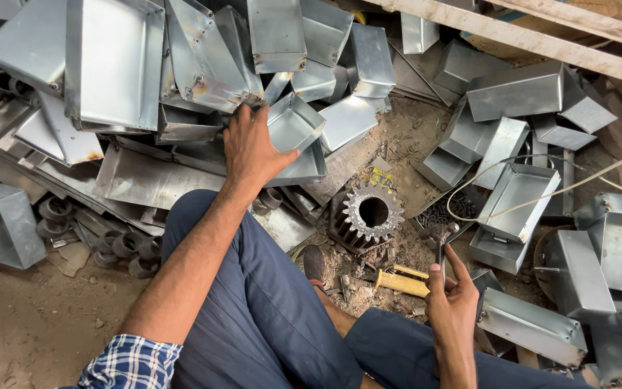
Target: The person uses a hammer and a metal punch to strike a series of metal boxes while holding each one against a heavy gear on the floor. They handle each box individually, striking it several times before placing it back in a large pile of finished or semi-finished components.
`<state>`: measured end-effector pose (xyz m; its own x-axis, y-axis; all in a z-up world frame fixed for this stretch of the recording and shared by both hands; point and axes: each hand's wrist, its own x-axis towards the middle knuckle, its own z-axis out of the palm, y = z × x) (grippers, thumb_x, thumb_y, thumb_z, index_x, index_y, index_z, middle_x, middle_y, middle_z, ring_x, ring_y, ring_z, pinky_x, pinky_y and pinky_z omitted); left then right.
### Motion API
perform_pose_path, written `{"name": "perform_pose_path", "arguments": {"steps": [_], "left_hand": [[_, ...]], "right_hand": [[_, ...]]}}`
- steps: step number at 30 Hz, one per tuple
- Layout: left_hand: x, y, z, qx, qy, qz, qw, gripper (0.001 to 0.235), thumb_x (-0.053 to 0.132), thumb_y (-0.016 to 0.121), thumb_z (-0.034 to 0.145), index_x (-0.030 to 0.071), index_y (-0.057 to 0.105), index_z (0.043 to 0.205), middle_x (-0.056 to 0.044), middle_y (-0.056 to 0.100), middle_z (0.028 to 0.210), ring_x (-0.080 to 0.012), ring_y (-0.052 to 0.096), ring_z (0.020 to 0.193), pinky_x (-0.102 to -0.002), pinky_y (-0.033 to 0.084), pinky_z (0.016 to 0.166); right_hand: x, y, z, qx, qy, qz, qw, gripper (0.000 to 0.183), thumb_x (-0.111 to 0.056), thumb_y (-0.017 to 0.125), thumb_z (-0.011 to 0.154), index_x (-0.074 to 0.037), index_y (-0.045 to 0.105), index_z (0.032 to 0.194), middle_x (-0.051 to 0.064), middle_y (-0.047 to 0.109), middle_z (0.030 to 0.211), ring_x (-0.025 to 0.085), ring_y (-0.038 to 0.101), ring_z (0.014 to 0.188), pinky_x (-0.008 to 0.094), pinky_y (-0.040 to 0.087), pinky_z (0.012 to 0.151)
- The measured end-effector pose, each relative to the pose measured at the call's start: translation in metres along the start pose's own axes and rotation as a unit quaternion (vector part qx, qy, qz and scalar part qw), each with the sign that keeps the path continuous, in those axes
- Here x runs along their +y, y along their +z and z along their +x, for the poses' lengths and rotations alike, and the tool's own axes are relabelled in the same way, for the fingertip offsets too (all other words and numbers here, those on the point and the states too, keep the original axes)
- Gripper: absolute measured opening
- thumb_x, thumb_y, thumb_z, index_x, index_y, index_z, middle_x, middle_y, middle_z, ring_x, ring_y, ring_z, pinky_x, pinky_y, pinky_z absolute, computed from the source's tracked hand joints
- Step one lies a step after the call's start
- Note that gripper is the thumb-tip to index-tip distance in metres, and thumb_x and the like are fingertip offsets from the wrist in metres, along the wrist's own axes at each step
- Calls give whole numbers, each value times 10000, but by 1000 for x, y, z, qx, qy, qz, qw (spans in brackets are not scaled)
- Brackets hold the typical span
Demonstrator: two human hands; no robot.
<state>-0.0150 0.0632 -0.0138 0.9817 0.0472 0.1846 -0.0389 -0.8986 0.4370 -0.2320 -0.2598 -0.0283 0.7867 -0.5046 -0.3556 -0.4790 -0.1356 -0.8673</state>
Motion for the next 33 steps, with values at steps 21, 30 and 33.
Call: {"name": "perform_pose_path", "arguments": {"steps": [21,30,33], "left_hand": [[7,2,3,-22,-14,30,999,981,515,929,633,-35,573,1363,-203,518,1275,-391,525,1186,-550,416,981],[8,3,4,-13,-22,13,1000,964,522,918,652,-28,579,1368,-195,527,1274,-390,533,1181,-571,426,947],[7,4,6,-24,-28,14,999,979,530,919,649,-31,571,1372,-201,519,1276,-391,534,1169,-573,430,916]], "right_hand": [[-9,6,-1,0,39,-16,999,586,-196,621,971,-153,494,1542,1,505,602,83,372,464,285,287,420],[-10,6,-1,1,42,-10,999,581,-201,620,969,-158,501,1536,-4,507,602,80,386,464,283,297,418],[-11,6,-1,4,45,-25,999,575,-212,621,970,-162,510,1531,3,498,578,91,397,461,291,294,423]]}}
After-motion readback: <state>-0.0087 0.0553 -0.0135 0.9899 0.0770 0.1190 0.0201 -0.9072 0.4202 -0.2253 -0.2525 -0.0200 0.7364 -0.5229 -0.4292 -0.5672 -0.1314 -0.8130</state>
